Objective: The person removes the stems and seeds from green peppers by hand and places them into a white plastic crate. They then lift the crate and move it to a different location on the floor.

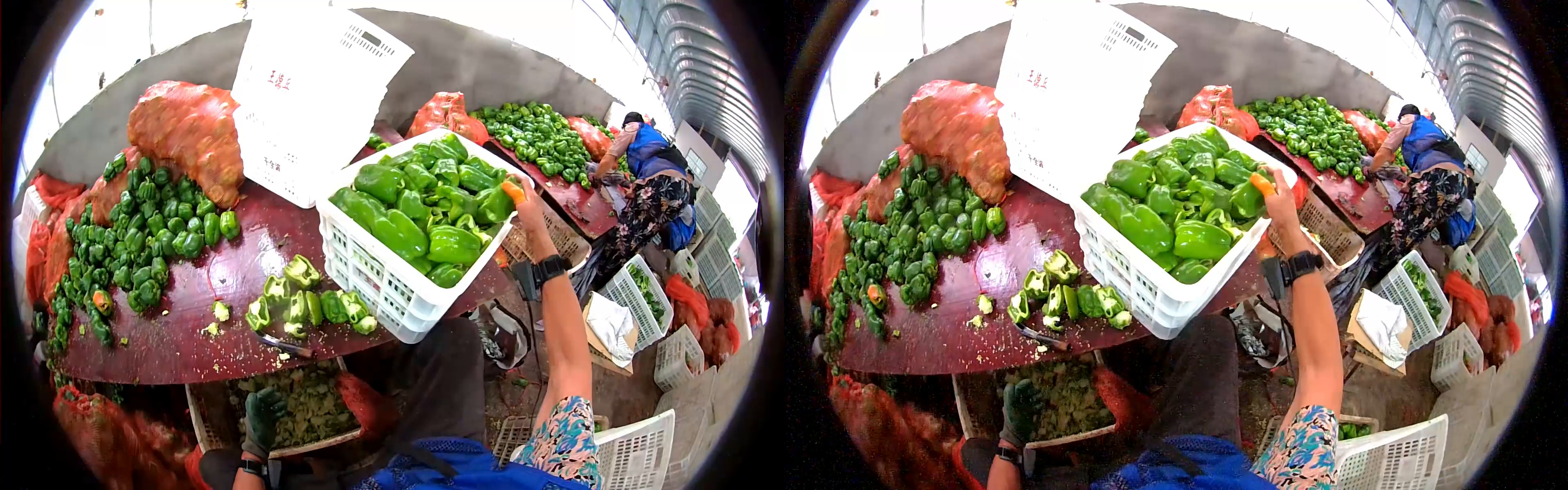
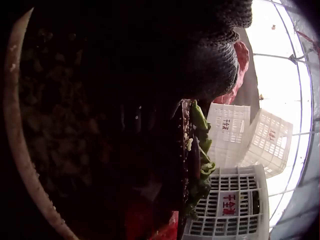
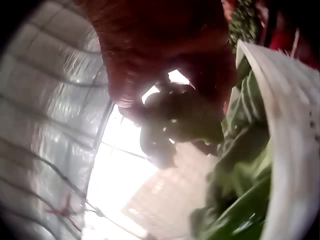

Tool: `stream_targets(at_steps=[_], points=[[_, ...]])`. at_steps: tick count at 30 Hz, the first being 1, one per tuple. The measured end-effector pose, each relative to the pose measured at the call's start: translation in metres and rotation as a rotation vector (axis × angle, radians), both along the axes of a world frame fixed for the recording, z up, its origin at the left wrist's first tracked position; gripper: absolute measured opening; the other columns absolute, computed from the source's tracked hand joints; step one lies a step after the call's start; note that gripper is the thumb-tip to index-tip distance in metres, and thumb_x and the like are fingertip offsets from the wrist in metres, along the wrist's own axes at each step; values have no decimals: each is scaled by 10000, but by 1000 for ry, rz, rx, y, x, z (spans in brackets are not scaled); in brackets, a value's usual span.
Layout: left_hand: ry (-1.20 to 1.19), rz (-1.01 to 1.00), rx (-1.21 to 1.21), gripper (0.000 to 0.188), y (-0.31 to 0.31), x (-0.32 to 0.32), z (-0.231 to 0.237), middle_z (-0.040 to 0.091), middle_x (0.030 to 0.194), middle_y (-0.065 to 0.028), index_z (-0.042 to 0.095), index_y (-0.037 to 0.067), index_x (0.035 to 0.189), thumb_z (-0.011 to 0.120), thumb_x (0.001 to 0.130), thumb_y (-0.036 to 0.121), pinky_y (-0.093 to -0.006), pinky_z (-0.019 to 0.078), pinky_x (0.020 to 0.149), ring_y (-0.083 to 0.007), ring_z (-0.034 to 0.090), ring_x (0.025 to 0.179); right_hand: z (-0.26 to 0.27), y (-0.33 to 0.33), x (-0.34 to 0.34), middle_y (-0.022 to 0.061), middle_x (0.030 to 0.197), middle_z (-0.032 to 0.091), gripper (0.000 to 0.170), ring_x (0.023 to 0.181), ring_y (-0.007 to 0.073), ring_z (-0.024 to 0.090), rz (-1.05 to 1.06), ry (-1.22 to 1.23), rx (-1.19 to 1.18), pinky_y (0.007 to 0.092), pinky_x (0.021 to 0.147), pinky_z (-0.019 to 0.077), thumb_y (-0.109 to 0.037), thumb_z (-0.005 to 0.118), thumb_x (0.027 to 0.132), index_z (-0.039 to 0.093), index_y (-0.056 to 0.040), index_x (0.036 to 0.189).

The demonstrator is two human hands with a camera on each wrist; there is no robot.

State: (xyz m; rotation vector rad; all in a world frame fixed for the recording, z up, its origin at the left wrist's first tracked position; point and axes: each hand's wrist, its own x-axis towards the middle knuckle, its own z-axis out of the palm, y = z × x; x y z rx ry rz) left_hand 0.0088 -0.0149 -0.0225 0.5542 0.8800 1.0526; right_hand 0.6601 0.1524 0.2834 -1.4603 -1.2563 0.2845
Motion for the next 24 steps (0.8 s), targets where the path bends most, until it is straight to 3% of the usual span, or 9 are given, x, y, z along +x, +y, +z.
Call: stream_targets(at_steps=[2,4,7,8,11,12,14,17,24], points=[[83,48,-17,717,0,1,-3,590,1253,-109,504,81,1392,472,944,640,-477,487,928,-291,589,1091,-8,11,7,146,980,699,468,865,326,696,-353,-650,-343,434,704,541,-484,651,879,599,-158,1212],[112,26,-4,715,-3,5,8,560,1291,-112,495,82,1401,474,947,634,-480,485,933,-291,571,1124,-29,19,7,162,963,699,451,952,323,675,-354,-1000,-411,460,784,526,-511,742,786,697,-146,1048],[100,40,-12,699,-1,5,10,554,1289,-126,484,78,1399,496,948,611,-476,497,914,-287,567,1104,-24,26,0,132,922,705,420,914,323,677,-357,-1021,-463,460,785,525,-487,767,770,738,-120,971],[84,54,-25,691,-1,5,5,559,1278,-132,481,76,1396,507,948,602,-473,503,904,-285,570,1086,-11,25,-4,144,1127,689,496,1036,308,659,-323,-1030,-694,440,837,524,-502,735,805,689,-162,1164],[46,24,29,631,3,1,-4,528,1351,-127,505,92,1388,476,977,569,-483,480,969,-299,543,1174,-28,26,26,157,1183,649,486,1064,338,628,-330,-1075,-356,471,892,485,-416,664,880,609,-122,1262],[129,18,-6,611,3,12,32,518,1372,-119,522,104,1379,469,982,565,-481,464,980,-299,529,1206,-18,22,10,167,1182,641,441,1064,350,615,-358,-1028,-233,467,904,476,-345,611,935,588,-73,1282],[173,22,7,671,3,8,28,551,1312,-135,520,93,1379,460,960,614,-492,471,1006,-304,545,1181,6,7,-28,168,1096,657,328,965,334,639,-240,-1009,93,433,843,500,-223,644,917,638,-3,1159],[113,51,12,594,10,3,13,564,1308,-122,524,103,1373,428,1000,554,-494,470,1009,-284,559,1162,21,-46,-166,139,1034,670,229,930,268,648,120,-794,206,361,817,507,-47,620,884,642,-15,1110],[90,108,105,530,15,5,26,606,1196,-91,546,79,1335,458,1012,490,-409,522,884,-218,601,1021,-137,-16,-357,153,947,678,190,792,299,667,811,-554,-35,368,690,537,-129,676,874,648,-52,1046]])
